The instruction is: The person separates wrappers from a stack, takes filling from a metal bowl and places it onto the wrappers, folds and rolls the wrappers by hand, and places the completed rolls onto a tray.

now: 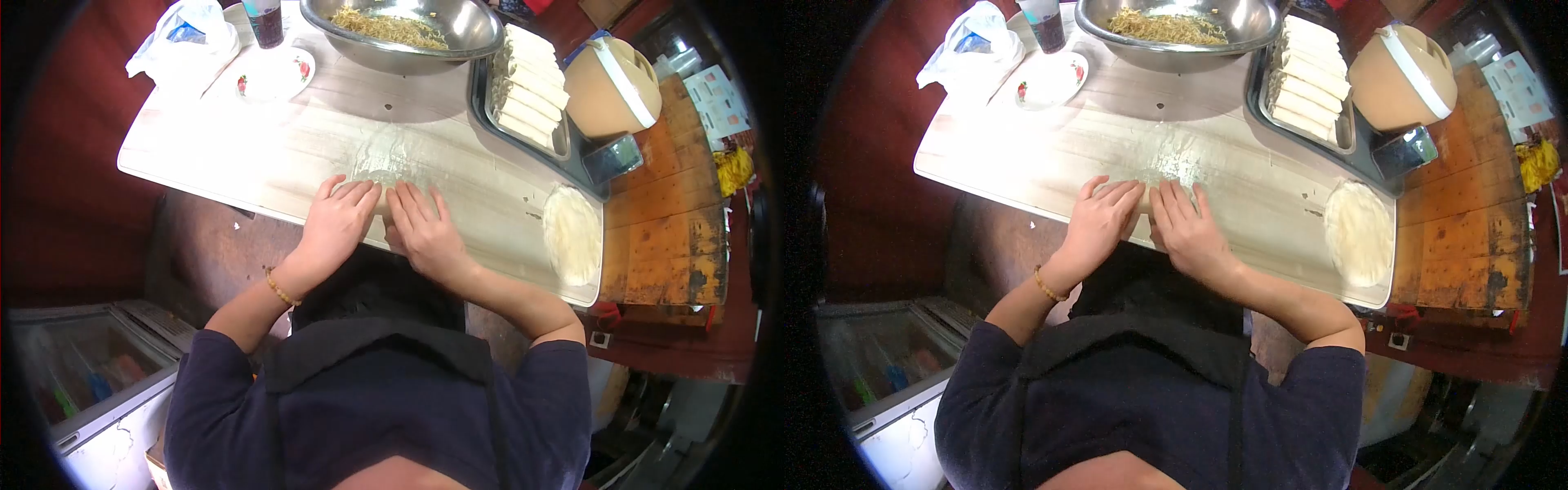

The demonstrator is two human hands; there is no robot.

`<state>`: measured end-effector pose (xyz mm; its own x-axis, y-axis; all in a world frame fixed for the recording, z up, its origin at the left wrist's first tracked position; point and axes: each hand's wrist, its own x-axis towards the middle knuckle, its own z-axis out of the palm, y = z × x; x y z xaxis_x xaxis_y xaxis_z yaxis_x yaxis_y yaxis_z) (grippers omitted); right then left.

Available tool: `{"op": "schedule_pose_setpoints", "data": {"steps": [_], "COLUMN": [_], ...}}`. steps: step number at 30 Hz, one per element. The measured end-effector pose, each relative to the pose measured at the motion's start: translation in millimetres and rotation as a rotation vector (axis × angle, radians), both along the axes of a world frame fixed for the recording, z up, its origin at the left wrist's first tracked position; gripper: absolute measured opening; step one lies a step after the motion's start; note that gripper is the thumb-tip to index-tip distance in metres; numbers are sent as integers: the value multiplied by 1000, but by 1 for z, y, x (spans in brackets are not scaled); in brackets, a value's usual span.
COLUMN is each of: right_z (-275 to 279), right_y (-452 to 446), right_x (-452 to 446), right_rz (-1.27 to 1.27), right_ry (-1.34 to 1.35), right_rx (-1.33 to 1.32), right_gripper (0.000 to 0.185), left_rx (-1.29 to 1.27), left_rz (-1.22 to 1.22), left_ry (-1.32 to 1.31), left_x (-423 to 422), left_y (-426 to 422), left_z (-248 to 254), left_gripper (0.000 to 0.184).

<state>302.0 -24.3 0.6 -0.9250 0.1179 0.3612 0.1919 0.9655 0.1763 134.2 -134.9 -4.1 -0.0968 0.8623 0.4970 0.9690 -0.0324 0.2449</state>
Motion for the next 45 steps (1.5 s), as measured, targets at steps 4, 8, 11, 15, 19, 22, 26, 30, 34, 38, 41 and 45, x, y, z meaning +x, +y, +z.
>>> {"op": "schedule_pose_setpoints", "data": {"steps": [4, 8, 11, 15, 19, 22, 26, 30, 34, 38, 41, 45], "right_z": [-2, -8, -7, -2, 7, 6, 0, -3, -4, -12, -24, -9], "right_y": [18, 36, 43, 44, 45, 47, 51, 51, 54, 61, 80, 78], "right_x": [-16, -33, -37, -34, -31, -29, -28, -29, -29, -29, -32, -31], "right_rz": [21, 14, 8, -4, 11, 29, 59, 69, 77, 94, 204, 185], "right_ry": [53, 69, 45, -35, -112, -139, -130, -116, -109, -106, -85, -92], "right_rx": [-104, -159, -238, -480, -602, -601, -601, -562, -558, -554, -702, -949], "right_gripper": [57, 57, 59, 78, 89, 90, 91, 92, 93, 86, 69, 59], "left_rx": [-79, -72, -156, -173, -166, -163, -136, -126, -119, -150, 17, 114], "left_rz": [36, 76, 99, 104, 96, 71, 83, 86, 73, 67, 63, -43], "left_ry": [100, 183, 185, 119, 79, 69, 77, 71, 64, -13, -39, -418], "left_x": [-6, -21, -23, -25, -24, -24, -24, -24, -21, -28, -33, -41], "left_y": [16, 36, 43, 46, 46, 45, 46, 46, 43, 50, 54, 61], "left_z": [2, -6, -9, -15, -14, -17, -21, -23, -21, -30, -40, -34], "left_gripper": [31, 37, 40, 43, 45, 44, 45, 45, 42, 43, 39, 30]}}
